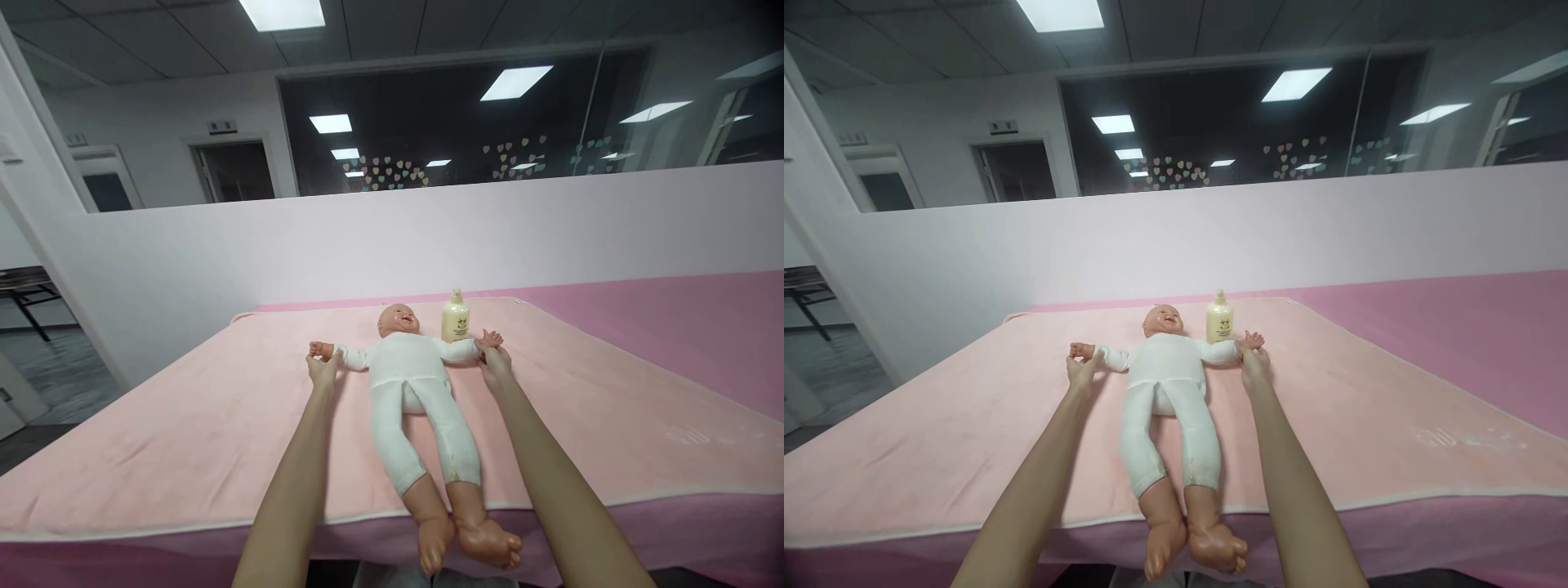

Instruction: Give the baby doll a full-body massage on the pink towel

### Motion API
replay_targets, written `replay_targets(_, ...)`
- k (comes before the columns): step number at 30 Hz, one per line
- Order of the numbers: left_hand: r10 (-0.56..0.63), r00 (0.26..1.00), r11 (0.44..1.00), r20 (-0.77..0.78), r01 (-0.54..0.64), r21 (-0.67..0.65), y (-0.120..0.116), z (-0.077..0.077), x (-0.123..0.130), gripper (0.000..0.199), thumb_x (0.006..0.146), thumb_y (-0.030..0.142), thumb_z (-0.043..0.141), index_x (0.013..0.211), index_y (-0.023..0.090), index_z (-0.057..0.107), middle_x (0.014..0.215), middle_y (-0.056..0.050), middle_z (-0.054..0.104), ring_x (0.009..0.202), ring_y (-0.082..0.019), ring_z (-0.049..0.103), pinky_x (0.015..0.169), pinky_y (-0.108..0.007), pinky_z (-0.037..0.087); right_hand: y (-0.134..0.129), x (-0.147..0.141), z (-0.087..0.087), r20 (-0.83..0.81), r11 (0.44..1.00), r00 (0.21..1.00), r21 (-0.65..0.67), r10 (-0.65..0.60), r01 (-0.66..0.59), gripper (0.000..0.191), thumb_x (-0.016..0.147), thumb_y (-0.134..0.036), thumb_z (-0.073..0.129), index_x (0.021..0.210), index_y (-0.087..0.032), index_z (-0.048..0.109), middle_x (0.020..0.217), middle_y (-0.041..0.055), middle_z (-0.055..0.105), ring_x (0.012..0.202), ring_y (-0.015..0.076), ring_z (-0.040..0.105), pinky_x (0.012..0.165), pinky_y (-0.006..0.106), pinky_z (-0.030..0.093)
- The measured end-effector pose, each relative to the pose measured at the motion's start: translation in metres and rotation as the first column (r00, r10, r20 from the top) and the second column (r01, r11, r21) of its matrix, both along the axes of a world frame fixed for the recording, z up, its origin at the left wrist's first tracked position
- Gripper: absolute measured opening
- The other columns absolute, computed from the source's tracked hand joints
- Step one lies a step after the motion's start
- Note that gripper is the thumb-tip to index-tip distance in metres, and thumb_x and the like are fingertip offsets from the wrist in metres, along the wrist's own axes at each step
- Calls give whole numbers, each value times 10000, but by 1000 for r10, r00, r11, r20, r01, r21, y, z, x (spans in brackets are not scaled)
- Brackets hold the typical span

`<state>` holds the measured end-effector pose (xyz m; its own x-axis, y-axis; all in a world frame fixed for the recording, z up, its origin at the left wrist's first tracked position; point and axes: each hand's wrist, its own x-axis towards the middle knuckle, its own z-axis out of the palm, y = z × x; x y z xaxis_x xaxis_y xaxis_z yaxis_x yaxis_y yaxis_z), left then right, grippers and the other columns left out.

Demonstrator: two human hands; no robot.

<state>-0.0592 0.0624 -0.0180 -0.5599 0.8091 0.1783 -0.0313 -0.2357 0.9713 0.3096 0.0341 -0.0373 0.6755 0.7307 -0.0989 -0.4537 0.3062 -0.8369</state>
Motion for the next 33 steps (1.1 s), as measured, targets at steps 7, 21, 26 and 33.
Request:
replay_targets(7, -38, 999, 997, 38, 40, -72, -6, 9, 2, 542, 575, 241, 774, 942, 222, 375, 887, -15, 582, 781, -137, 606, 786, -352, 499, 0, 0, 0, -8, 1000, 1000, 18, 0, 0, 448, 477, -211, 745, 890, -193, 573, 975, 59, 645, 847, 187, 610, 652, 279, 525)
replay_targets(21, -5, 985, 999, 172, 13, -44, -5, 14, 6, 484, 634, 234, 720, 989, 199, 393, 876, -26, 563, 767, -134, 600, 696, -277, 498, -1, 0, 0, -19, 999, 1000, 31, 7, -7, 470, 468, -211, 746, 907, -192, 579, 944, 56, 649, 786, 164, 603, 594, 246, 509)
replay_targets(26, 96, 982, 994, 163, -87, -61, -4, 11, 3, 552, 617, 289, 725, 1050, 189, 397, 884, -12, 557, 770, -127, 599, 715, -280, 503, -1, -1, 1, -66, 999, 998, 28, -14, 16, 472, 462, -185, 739, 902, -181, 568, 904, 43, 641, 740, 153, 589, 581, 247, 502)
replay_targets(33, 205, 965, 978, 166, -198, -58, 1, 10, -7, 481, 698, 283, 624, 1116, 190, 405, 905, -28, 572, 807, -136, 605, 722, -281, 510, -2, 0, -1, -17, 998, 999, 46, -49, 50, 443, 514, -184, 687, 939, -179, 562, 928, 24, 619, 825, 143, 580, 633, 237, 497)
